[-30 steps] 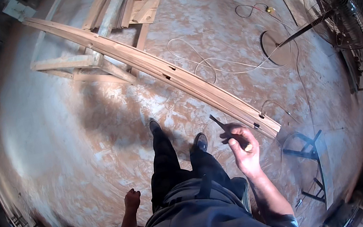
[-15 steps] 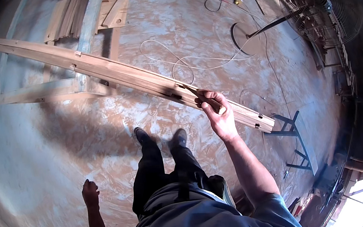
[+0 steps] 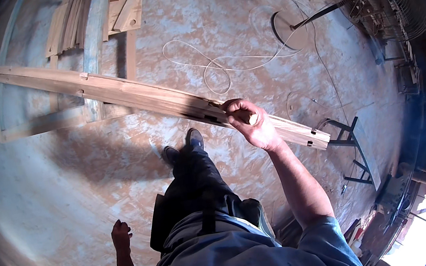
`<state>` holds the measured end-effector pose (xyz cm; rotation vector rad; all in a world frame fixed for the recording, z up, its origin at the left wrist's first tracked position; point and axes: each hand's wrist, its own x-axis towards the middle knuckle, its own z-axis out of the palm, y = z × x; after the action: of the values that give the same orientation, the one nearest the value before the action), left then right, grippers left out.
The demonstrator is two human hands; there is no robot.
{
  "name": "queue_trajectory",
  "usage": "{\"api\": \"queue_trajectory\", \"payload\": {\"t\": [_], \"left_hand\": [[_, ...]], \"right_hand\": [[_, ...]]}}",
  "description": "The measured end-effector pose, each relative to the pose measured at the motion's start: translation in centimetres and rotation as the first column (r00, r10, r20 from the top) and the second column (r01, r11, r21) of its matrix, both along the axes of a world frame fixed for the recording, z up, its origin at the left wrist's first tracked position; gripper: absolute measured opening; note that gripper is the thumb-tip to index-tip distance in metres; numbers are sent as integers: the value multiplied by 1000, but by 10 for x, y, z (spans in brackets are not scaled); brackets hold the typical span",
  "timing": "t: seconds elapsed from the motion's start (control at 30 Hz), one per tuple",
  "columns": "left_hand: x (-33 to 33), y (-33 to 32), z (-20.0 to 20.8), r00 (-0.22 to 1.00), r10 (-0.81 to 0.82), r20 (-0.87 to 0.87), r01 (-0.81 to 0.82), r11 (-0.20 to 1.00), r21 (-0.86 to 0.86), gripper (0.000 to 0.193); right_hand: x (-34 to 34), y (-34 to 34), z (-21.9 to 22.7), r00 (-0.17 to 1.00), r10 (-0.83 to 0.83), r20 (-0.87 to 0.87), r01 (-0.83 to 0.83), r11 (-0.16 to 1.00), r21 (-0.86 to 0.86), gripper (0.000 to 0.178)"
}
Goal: The person assembles a wooden frame by aligning long planks on a workbench and inserting wooden dowels into pre-drilled holes. They use a chisel to tap the dowels into place and later apply a white substance from a container to the joints.
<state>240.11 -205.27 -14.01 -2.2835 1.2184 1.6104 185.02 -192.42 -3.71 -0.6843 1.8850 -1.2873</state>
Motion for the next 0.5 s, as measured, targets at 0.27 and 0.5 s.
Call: {"api": "queue_trajectory", "payload": {"t": [0.27, 0.5], "left_hand": [[-45, -19, 16, 997, -59, -42, 59, 998, -17, 60], [-62, -23, 17, 996, -92, -19, 92, 996, -2, 56]], "right_hand": [[-10, -4, -4, 961, -195, 197, 193, 981, 29, 18], [-33, 11, -15, 630, -118, 768, 518, 800, -302, 13]]}}
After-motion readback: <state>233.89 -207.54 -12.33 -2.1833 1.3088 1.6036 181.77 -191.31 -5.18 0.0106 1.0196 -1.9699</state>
